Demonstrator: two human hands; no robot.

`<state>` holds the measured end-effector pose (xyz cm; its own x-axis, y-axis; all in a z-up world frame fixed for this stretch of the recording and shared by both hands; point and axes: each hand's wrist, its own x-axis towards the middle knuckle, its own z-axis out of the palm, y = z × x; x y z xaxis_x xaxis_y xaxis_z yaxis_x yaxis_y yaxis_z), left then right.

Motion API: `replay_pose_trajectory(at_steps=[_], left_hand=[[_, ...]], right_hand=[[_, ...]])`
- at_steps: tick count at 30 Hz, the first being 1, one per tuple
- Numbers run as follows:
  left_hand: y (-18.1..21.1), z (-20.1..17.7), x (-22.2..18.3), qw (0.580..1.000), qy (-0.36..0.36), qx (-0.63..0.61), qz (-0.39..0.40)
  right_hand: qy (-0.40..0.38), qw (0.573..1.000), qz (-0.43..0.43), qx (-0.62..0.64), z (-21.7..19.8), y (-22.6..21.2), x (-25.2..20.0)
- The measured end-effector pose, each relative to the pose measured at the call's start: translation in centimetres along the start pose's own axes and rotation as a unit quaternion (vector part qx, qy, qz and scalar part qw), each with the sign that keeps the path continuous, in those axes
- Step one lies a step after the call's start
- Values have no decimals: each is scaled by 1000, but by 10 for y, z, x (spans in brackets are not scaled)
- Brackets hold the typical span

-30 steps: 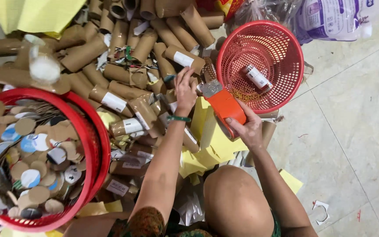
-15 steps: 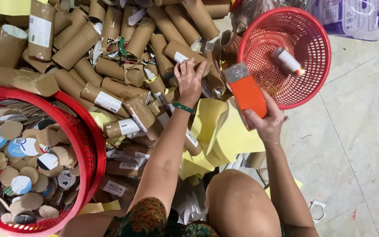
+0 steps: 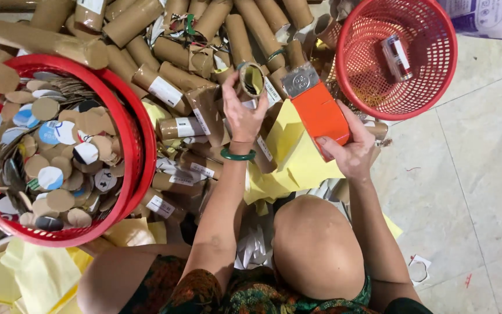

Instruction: Taping the ends of cardboard tubes and organizing them into baskets.

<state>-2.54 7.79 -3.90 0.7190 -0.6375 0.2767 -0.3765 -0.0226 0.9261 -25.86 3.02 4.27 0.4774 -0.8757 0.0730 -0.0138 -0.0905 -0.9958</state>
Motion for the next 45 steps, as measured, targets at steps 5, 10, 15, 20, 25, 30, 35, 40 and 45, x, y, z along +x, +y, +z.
replay_pose_trajectory(at_steps=[5, 10, 15, 20, 25, 30, 35, 40, 45], left_hand=[[6, -12, 10, 998, -32, 59, 21], [-9, 2, 10, 995, -94, 13, -22], [-8, 9, 19, 988, -149, -14, -30], [-9, 25, 21, 982, -189, 2, 8], [-7, 26, 21, 979, -199, 29, 10], [13, 8, 23, 990, -128, 53, 31], [3, -21, 24, 994, -93, 45, 47], [-2, -15, 19, 996, -72, 24, 38], [-25, 21, 1, 988, -132, 70, 39]], right_hand=[[12, 1000, 19, -2, -2, -3, -6], [16, 999, 37, 12, -6, 5, -12], [32, 998, 45, -21, -10, 6, -11], [36, 998, 39, -26, -17, 12, -14], [32, 998, 47, -33, -20, 14, -18], [23, 998, 31, -41, -18, 9, -15], [24, 998, 47, -15, -18, 11, -17], [15, 999, 46, 7, -14, 11, -17], [17, 999, 34, -21, -15, 15, -16]])
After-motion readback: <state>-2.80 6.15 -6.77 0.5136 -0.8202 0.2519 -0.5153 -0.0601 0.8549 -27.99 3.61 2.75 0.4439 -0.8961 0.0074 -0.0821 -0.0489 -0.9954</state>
